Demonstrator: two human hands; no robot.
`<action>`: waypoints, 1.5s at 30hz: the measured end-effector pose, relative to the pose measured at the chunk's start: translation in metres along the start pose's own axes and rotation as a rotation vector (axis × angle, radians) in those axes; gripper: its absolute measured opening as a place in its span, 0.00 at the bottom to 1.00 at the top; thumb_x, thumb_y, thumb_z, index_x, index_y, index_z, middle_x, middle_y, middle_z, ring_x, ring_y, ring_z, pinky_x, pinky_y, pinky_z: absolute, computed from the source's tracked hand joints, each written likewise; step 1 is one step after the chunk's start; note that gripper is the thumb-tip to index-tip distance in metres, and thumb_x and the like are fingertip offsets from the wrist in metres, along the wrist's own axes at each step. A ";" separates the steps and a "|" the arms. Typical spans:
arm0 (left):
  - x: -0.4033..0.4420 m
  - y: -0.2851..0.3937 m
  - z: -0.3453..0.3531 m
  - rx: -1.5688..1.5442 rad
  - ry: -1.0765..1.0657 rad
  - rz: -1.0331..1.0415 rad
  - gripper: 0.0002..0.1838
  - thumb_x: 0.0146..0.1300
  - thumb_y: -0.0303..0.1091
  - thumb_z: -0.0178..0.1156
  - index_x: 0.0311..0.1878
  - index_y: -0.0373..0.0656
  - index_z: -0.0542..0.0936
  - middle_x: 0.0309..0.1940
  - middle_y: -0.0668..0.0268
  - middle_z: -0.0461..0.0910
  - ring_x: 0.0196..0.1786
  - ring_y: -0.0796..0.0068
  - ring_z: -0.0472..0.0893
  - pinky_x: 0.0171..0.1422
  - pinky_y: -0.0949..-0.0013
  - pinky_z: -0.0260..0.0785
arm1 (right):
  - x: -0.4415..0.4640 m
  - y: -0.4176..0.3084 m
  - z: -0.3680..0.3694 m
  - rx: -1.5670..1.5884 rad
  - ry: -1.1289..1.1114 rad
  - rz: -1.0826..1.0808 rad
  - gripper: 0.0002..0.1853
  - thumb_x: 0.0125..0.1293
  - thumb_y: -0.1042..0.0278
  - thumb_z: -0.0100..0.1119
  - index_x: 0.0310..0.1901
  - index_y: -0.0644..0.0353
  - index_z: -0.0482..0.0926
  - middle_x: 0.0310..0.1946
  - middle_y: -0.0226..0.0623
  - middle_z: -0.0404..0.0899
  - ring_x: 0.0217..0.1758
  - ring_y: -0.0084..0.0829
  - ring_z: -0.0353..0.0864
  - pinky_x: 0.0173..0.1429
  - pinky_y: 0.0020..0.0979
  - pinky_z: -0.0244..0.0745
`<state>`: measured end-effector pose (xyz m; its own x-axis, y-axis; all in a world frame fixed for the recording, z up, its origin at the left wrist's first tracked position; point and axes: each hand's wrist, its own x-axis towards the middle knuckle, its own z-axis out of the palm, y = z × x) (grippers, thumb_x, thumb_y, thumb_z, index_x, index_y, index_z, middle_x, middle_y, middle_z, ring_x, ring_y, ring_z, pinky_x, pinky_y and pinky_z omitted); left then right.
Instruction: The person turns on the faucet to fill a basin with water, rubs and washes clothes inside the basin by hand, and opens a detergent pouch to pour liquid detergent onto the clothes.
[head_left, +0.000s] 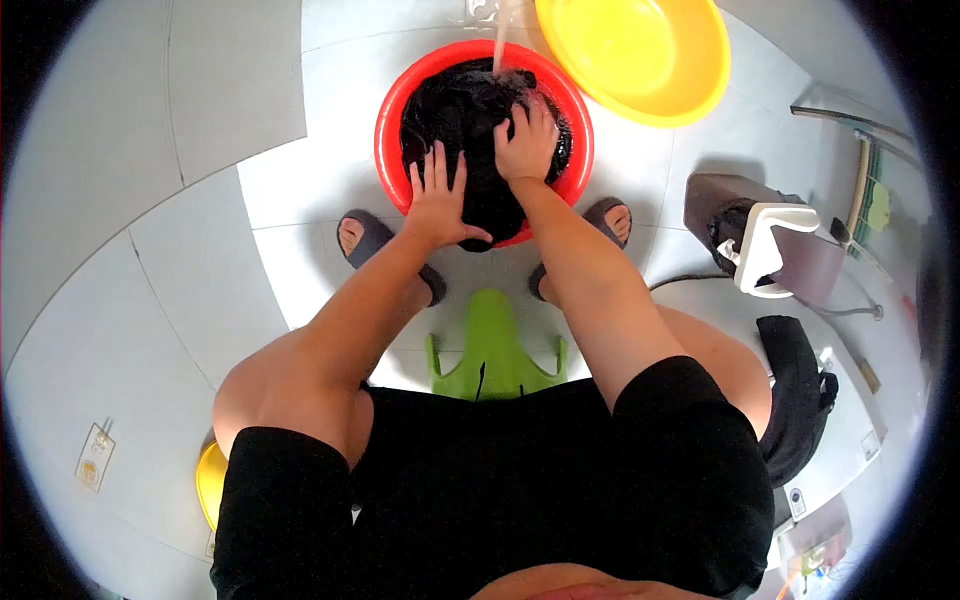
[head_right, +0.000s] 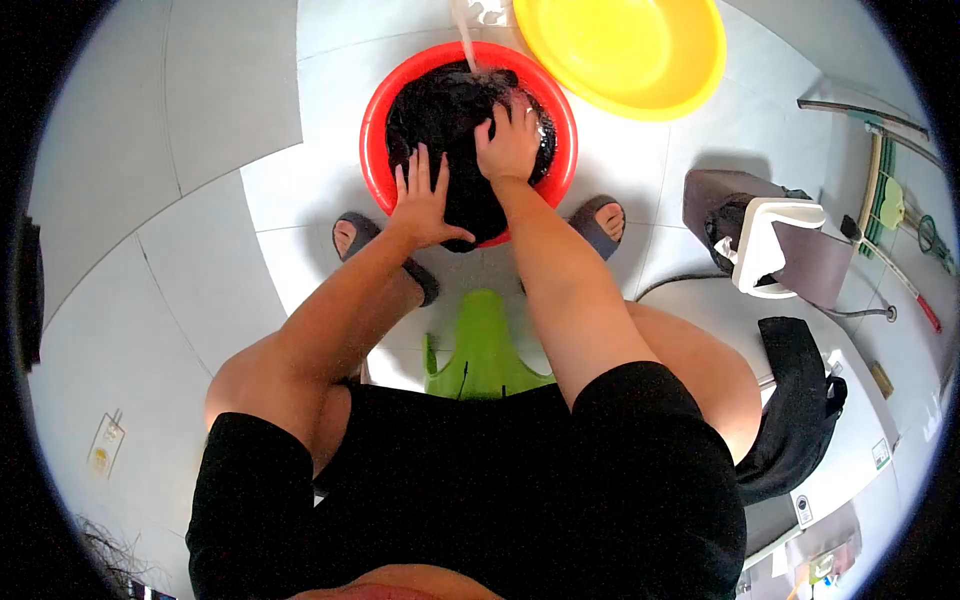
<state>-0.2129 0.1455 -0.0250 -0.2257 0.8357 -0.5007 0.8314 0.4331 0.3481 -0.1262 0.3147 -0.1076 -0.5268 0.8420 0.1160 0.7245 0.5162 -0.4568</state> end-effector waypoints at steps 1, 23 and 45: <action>0.000 0.000 0.001 0.007 0.002 -0.001 0.79 0.41 0.79 0.72 0.85 0.36 0.47 0.83 0.31 0.35 0.86 0.34 0.40 0.84 0.28 0.30 | 0.000 -0.001 -0.001 0.006 0.004 0.000 0.19 0.68 0.58 0.58 0.54 0.59 0.82 0.68 0.48 0.74 0.75 0.52 0.67 0.76 0.54 0.64; 0.041 -0.002 0.077 0.343 0.240 -0.271 0.38 0.73 0.41 0.52 0.85 0.54 0.57 0.86 0.49 0.45 0.83 0.47 0.55 0.86 0.35 0.39 | -0.015 0.003 -0.062 0.094 -0.388 -0.317 0.51 0.68 0.38 0.65 0.80 0.67 0.57 0.84 0.59 0.46 0.86 0.64 0.43 0.84 0.62 0.41; 0.045 0.001 0.072 0.274 0.130 -0.300 0.39 0.73 0.42 0.54 0.85 0.54 0.56 0.86 0.49 0.43 0.81 0.48 0.56 0.85 0.34 0.38 | -0.024 -0.058 -0.002 -0.071 -0.019 0.209 0.39 0.54 0.52 0.65 0.66 0.65 0.72 0.70 0.49 0.67 0.78 0.51 0.59 0.84 0.63 0.38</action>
<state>-0.1857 0.1595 -0.1041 -0.5257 0.7293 -0.4378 0.8195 0.5723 -0.0306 -0.1549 0.2649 -0.0821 -0.3696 0.9291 0.0082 0.8479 0.3409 -0.4060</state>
